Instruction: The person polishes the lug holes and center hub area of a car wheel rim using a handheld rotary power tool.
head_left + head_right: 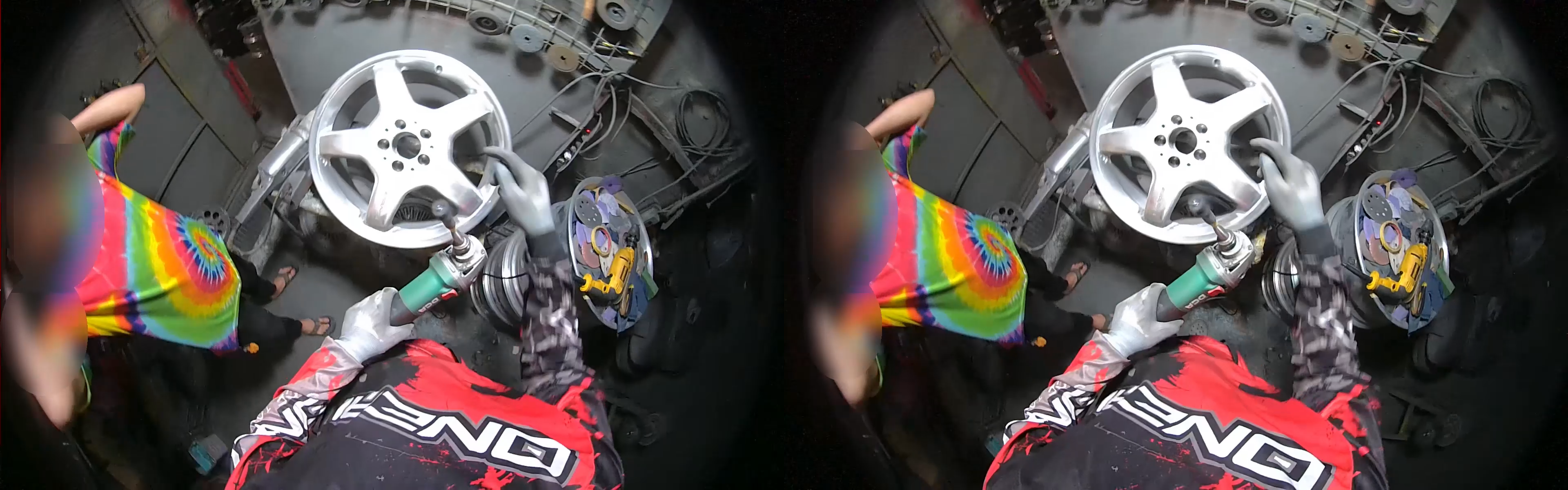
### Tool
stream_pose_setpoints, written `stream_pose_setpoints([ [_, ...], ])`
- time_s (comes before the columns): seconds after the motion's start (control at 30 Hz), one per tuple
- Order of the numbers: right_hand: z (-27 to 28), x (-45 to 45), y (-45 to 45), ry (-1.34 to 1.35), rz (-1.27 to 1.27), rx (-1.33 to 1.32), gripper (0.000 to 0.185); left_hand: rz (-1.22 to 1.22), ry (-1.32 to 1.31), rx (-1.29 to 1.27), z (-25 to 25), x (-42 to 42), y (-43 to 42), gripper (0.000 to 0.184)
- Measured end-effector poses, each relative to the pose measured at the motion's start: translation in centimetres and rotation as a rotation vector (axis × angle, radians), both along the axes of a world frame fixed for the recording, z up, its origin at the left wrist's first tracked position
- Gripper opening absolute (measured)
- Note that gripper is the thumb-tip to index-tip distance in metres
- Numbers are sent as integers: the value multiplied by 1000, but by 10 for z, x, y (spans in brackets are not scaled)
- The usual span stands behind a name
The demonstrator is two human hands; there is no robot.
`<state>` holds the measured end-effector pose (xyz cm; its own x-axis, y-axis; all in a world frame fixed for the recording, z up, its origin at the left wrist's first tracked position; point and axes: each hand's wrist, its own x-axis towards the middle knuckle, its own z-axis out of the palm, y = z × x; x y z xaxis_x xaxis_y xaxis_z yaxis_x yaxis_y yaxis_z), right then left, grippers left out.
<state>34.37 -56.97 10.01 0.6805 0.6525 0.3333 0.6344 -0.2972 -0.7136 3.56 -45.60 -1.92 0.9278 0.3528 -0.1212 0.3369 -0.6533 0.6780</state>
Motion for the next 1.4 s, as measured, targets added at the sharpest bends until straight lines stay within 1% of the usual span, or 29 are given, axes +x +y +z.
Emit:
stream_pose_setpoints([
  [0.07,-54,36,34,-189,57,-418,36,17,23,17,-6,-7,3,63],
  [0.13,-40,14,65,-178,151,-657,35,46,-1,21,-13,-17,5,62],
  [0.17,-32,4,68,23,268,-322,34,61,-20,68,-14,-21,9,61],
  [0.2,-2,-16,67,275,354,-155,33,77,-39,109,-15,-23,11,61],
  [0.23,27,-36,60,451,433,-36,30,88,-27,99,-16,-24,13,61],
  [0.27,29,-41,51,404,497,-33,29,101,-25,81,-19,-24,17,61],
  [0.3,31,-54,51,167,628,-3,29,103,-21,72,-21,-24,23,61],
  [0.33,34,-66,55,-30,665,-97,33,96,-12,66,-21,-26,28,62],
  [0.4,17,-71,57,-187,675,-170,33,96,-15,73,-19,-21,40,62],
  [0.43,18,-73,61,-329,661,-186,32,90,-22,62,-20,-20,47,63],
  [0.53,15,-71,65,-366,571,-108,30,71,2,24,-21,-22,60,64],
  [0.57,20,-71,70,-231,566,8,29,73,12,1,-20,-20,66,66],
  [0.6,25,-68,72,-155,508,20,26,58,7,-4,-20,-17,72,66],
  [0.67,1,-38,80,-327,318,-185,25,53,24,-54,-19,-20,81,68],
  [0.7,-23,-23,87,-391,159,-317,29,53,1,-68,-23,-21,86,70],
  [0.73,-41,-9,95,-347,102,-599,35,44,0,-72,-26,-22,92,70],
  [0.77,-63,2,105,-400,91,-694,41,34,19,-110,-29,-24,99,70],
  [0.8,-87,14,110,-379,86,-703,45,26,37,-145,-30,-25,106,70],
  [0.87,-97,16,126,-323,25,-876,50,29,15,-161,-31,-29,119,69],
  [0.9,-96,16,135,-314,19,-886,50,35,-10,-175,-31,-32,124,67],
  [0.97,-88,22,151,-84,-29,-1089,46,45,-26,-219,-28,-32,135,65],
  [1.07,-115,41,153,-82,39,-1110,47,66,-56,-277,-29,-35,147,62],
  [1.1,-104,33,150,-194,46,-1060,46,76,-74,-294,-32,-35,152,61],
  [1.13,-97,34,155,-193,40,-1058,46,70,-75,-292,-35,-36,155,61],
  [1.2,-89,37,158,-187,48,-1181,44,104,-91,-258,-36,-38,156,60],
  [1.23,-89,31,161,-256,26,-1159,40,91,-91,-261,-33,-36,158,60],
  [1.27,-96,32,161,-244,40,-1207,41,99,-59,-322,-27,-34,161,59],
  [1.33,-107,37,148,-238,31,-1118,42,102,-25,-383,-26,-35,168,59],
  [1.4,-95,34,146,-228,49,-1104,44,104,-30,-379,-29,-36,174,58],
])
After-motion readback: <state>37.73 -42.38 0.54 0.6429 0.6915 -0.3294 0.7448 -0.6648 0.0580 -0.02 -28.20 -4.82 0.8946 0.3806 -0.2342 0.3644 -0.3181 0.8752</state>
